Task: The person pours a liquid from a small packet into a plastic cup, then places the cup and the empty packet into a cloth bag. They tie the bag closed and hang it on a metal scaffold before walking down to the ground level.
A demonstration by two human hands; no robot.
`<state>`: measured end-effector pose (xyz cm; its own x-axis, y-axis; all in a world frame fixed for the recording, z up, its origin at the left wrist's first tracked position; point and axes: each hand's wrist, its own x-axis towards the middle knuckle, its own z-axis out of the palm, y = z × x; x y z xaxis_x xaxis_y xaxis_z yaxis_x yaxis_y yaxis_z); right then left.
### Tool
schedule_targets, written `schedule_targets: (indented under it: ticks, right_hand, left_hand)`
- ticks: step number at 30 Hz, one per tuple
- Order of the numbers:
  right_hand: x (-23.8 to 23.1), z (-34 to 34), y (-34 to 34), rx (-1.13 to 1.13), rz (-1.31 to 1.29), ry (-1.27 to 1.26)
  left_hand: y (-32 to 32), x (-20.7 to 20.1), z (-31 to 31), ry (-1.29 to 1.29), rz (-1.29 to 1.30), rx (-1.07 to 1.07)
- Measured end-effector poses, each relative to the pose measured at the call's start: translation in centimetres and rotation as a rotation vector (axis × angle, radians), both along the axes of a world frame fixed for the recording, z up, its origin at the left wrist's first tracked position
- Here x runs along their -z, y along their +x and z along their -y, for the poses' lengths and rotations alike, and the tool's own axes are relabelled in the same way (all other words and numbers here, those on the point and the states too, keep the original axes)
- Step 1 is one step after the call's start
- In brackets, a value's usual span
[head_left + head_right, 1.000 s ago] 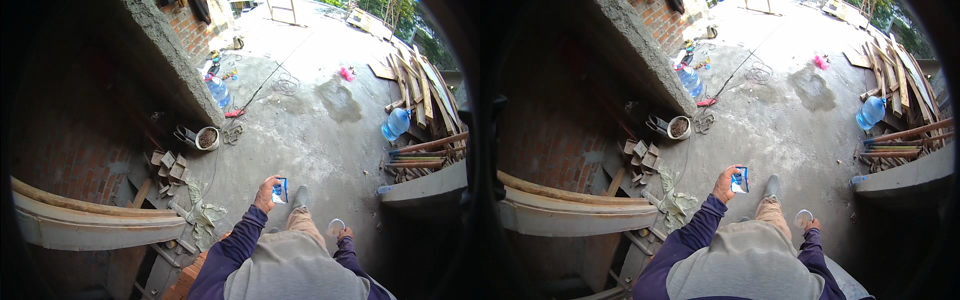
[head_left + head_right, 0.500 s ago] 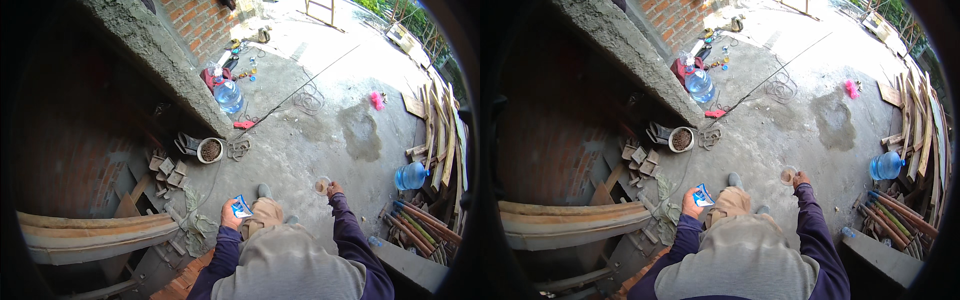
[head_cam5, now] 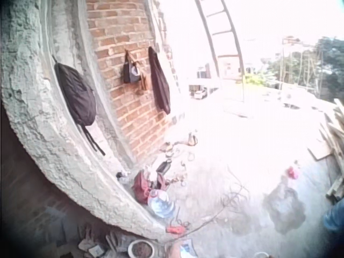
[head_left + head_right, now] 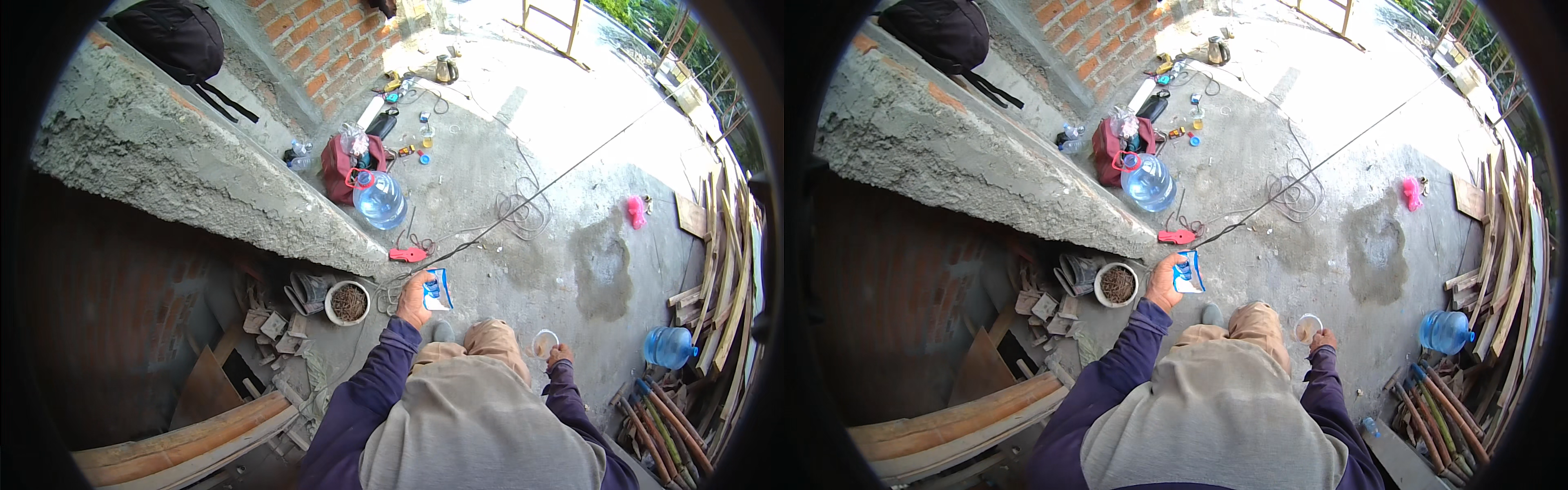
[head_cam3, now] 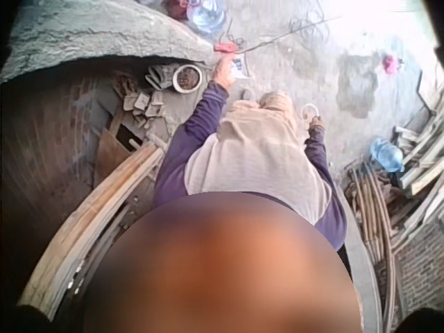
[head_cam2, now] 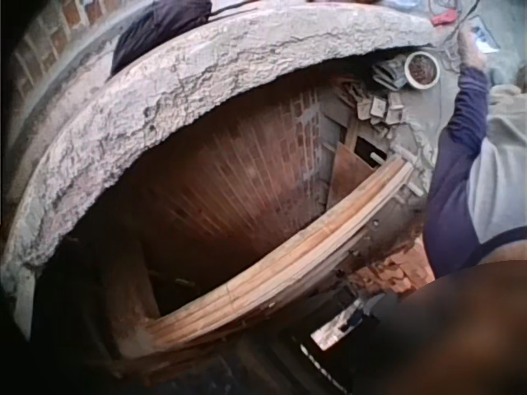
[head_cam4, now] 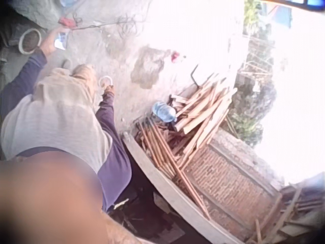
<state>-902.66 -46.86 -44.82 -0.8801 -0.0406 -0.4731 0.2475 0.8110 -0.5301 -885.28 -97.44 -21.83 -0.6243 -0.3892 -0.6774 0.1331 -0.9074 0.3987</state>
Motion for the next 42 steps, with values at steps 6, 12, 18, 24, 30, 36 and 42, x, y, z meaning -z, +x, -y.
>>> schedule_targets:
  ticks: [6,12,18,24,30,36,42]
  right_hand:
    - [1.7,6.0,-10.4,0.004,0.218,0.287]
    - [1.2,19.9,-26.8,-0.229,0.033,0.154]
    - [-6.9,35.6,-41.0,-0.051,0.166,-0.311]
    - [-8.6,42.9,-43.4,-0.019,0.183,-0.281]
    - [-1.9,40.5,-40.8,0.021,0.209,0.027]
    - [-3.8,43.8,-43.9,-0.173,0.227,0.610]
    - [-9.0,65.6,-56.8,0.009,0.251,0.066]
  left_hand:
    - [-12.1,0.4,7.3,0.005,-0.058,0.031]
    - [-17.1,1.2,11.5,0.102,0.080,-0.091]
    - [-25.6,-1.2,18.8,0.113,0.063,-0.103]
    - [-37.2,-2.2,26.1,0.086,-0.015,0.020]
    - [-49.6,5.0,33.1,0.197,0.077,0.291]
    - [-60.5,9.8,46.4,0.218,0.033,0.328]
    - [-60.8,9.8,58.6,0.103,0.159,0.068]
